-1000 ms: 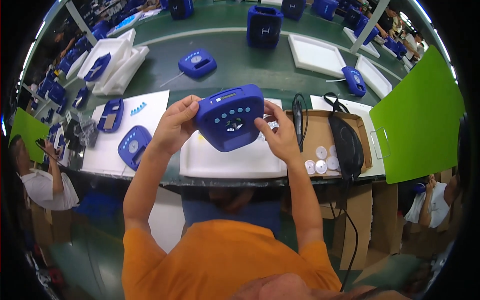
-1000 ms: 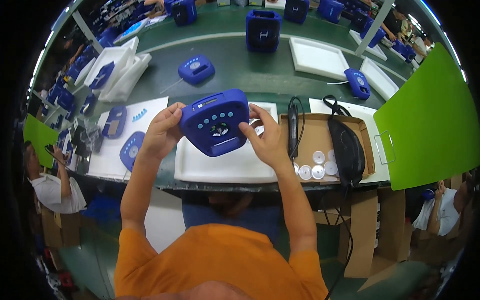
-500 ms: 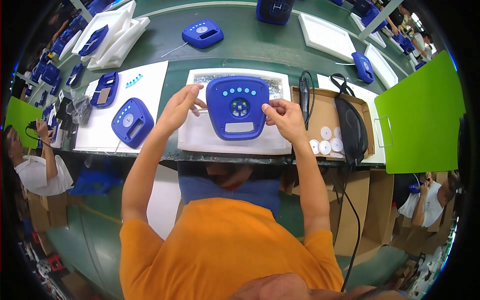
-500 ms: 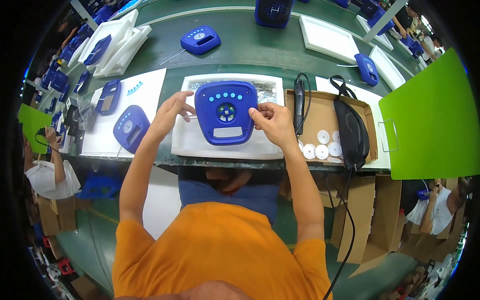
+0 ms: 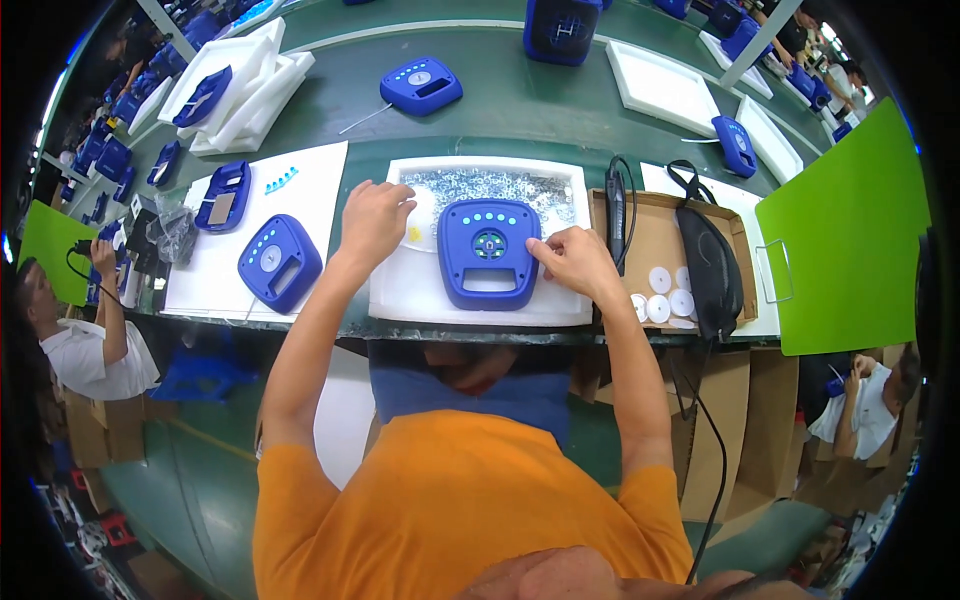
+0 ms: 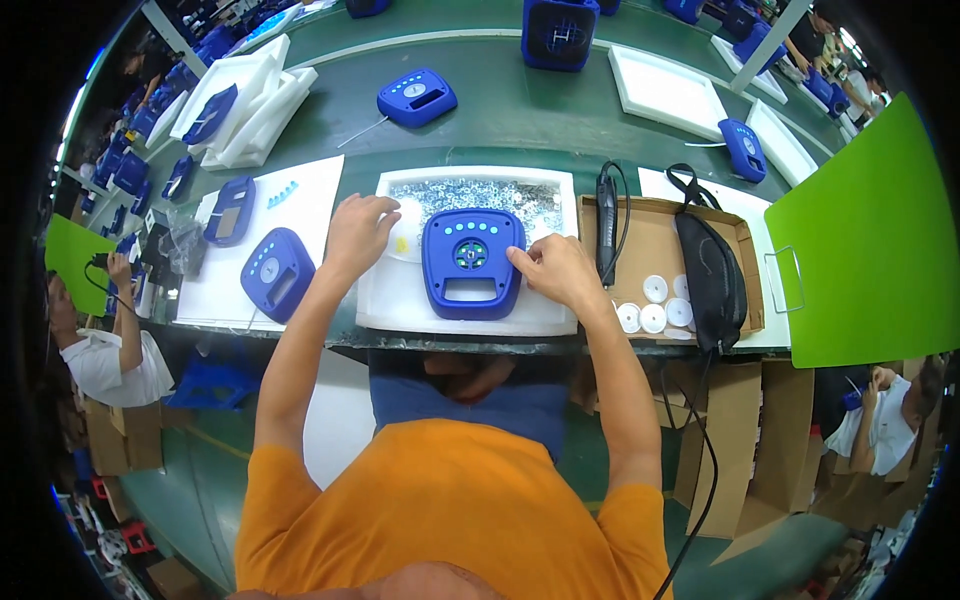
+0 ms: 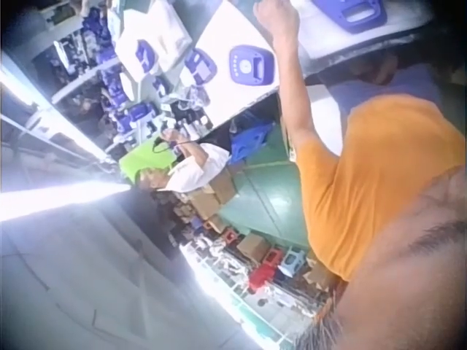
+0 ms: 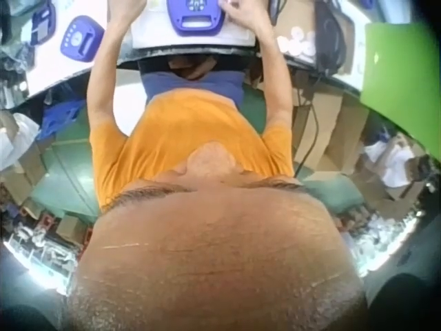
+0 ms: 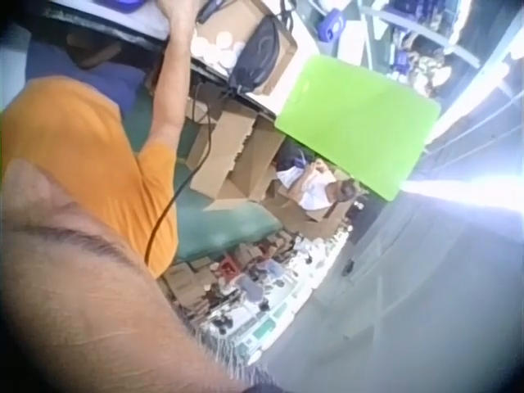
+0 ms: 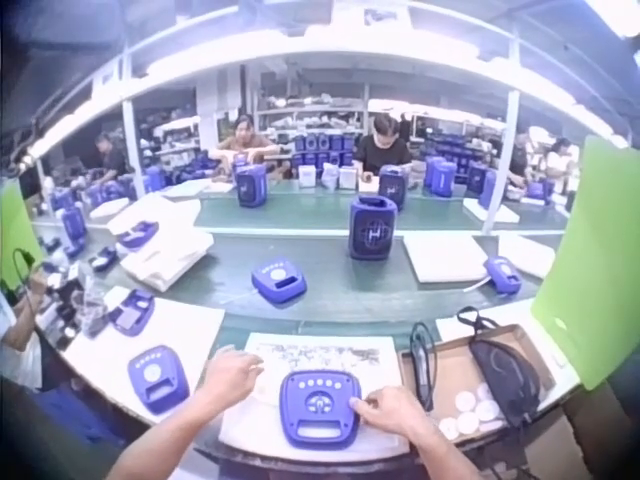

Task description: Assembling internal components into blue electronic device housings using an electric screwdriver at a factory workstation.

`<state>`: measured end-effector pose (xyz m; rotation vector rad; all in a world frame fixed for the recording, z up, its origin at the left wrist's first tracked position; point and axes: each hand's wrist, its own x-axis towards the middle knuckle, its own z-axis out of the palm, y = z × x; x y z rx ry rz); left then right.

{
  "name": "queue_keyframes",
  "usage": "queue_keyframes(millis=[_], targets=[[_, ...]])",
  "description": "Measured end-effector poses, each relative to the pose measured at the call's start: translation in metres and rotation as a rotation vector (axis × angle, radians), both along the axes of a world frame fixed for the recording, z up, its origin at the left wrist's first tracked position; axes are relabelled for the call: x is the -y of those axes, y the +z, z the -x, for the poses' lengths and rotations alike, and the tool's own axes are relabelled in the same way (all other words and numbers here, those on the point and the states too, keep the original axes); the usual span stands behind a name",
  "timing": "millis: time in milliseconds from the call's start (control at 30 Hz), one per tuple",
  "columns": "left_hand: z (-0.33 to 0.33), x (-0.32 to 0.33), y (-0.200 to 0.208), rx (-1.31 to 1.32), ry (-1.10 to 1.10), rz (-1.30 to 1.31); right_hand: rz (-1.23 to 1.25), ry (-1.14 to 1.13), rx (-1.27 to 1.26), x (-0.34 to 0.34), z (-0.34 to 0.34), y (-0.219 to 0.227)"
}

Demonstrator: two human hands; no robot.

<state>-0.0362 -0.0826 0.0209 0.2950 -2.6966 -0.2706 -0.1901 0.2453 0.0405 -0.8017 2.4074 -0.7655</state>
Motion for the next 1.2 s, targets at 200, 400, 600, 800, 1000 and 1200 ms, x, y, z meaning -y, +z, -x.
queue_keyframes(millis=[200,400,600,800,1000,1200], targets=[[0.035,0.003,-0.022,-0.025,-0.085,0.011,0.426,-0.244,-0.151,-0.031,0.01,-0.013],[0.049,0.004,-0.041,-0.076,-0.165,0.072,0.656,-0.474,-0.138,-0.096,0.04,0.002],[0.046,0.008,-0.041,-0.06,-0.187,0.109,0.328,-0.568,-0.275,-0.161,0.057,-0.013],[0.045,0.01,-0.045,-0.049,-0.163,0.155,-0.309,-0.415,-0.478,-0.158,0.017,-0.005],[0.033,-0.004,-0.027,-0.138,-0.158,0.11,-0.33,-0.301,-0.585,-0.162,0.016,-0.02],[-0.003,-0.037,-0.003,-0.158,-0.051,-0.311,-0.312,-0.43,-0.858,-0.151,0.028,-0.031]])
